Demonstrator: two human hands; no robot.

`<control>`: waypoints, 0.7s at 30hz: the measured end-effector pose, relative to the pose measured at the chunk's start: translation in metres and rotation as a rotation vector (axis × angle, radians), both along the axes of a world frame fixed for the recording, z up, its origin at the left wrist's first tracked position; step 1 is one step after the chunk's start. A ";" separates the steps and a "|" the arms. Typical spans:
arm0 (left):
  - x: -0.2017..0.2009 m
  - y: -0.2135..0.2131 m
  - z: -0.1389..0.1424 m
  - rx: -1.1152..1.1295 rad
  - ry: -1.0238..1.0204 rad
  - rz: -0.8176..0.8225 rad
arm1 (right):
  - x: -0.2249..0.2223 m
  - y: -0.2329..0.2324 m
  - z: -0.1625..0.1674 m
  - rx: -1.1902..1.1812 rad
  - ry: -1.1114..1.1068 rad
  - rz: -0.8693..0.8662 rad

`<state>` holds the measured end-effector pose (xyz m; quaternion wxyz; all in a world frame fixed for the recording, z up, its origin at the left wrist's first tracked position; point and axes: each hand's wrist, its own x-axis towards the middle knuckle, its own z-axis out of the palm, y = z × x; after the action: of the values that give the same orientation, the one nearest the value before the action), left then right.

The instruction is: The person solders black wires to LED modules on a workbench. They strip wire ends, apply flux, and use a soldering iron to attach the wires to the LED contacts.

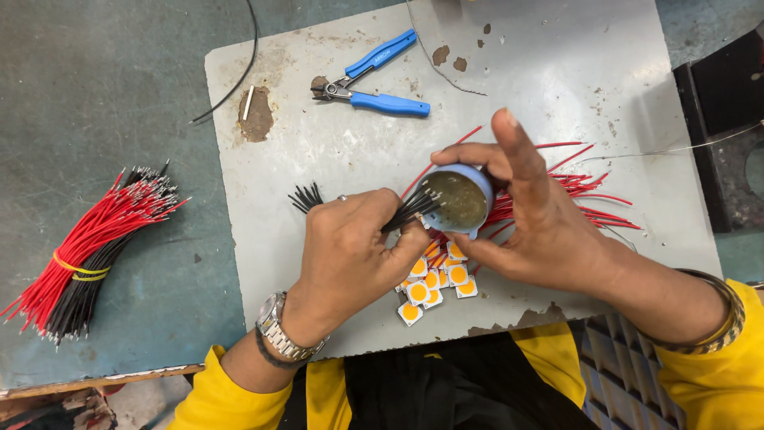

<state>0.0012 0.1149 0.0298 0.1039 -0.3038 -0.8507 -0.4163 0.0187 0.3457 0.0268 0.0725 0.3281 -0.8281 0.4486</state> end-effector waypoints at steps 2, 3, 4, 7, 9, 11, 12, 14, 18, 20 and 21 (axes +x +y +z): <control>-0.001 -0.001 0.001 0.022 -0.019 -0.005 | 0.000 0.001 0.000 -0.013 -0.016 -0.023; -0.001 -0.001 0.002 0.043 -0.036 -0.005 | 0.000 0.001 0.000 -0.020 -0.024 -0.035; 0.000 -0.002 0.002 0.063 -0.054 -0.005 | 0.000 0.001 0.000 -0.023 -0.021 -0.033; 0.000 -0.003 0.003 0.107 -0.087 -0.008 | 0.000 0.002 0.000 -0.033 -0.023 -0.029; 0.000 -0.002 0.004 0.109 -0.096 -0.004 | 0.000 0.002 0.000 -0.039 -0.036 -0.028; -0.001 -0.002 0.004 0.090 -0.098 0.009 | -0.001 0.002 0.000 -0.038 -0.023 -0.028; -0.001 -0.002 0.004 0.093 -0.105 0.011 | -0.001 0.003 0.001 -0.037 -0.017 -0.028; -0.001 -0.001 0.004 0.099 -0.120 0.015 | -0.001 0.003 0.001 -0.036 -0.016 -0.029; -0.001 0.000 0.005 0.099 -0.147 0.033 | -0.001 0.003 0.001 -0.037 -0.003 -0.024; -0.002 0.000 0.005 0.100 -0.143 0.035 | 0.000 0.003 0.000 -0.047 -0.018 -0.013; -0.002 0.000 0.005 0.099 -0.145 0.033 | 0.000 0.003 0.000 -0.052 -0.026 -0.008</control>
<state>-0.0006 0.1147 0.0346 0.0640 -0.2534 -0.8392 -0.4770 0.0188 0.3486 0.0270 0.0721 0.3170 -0.8184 0.4739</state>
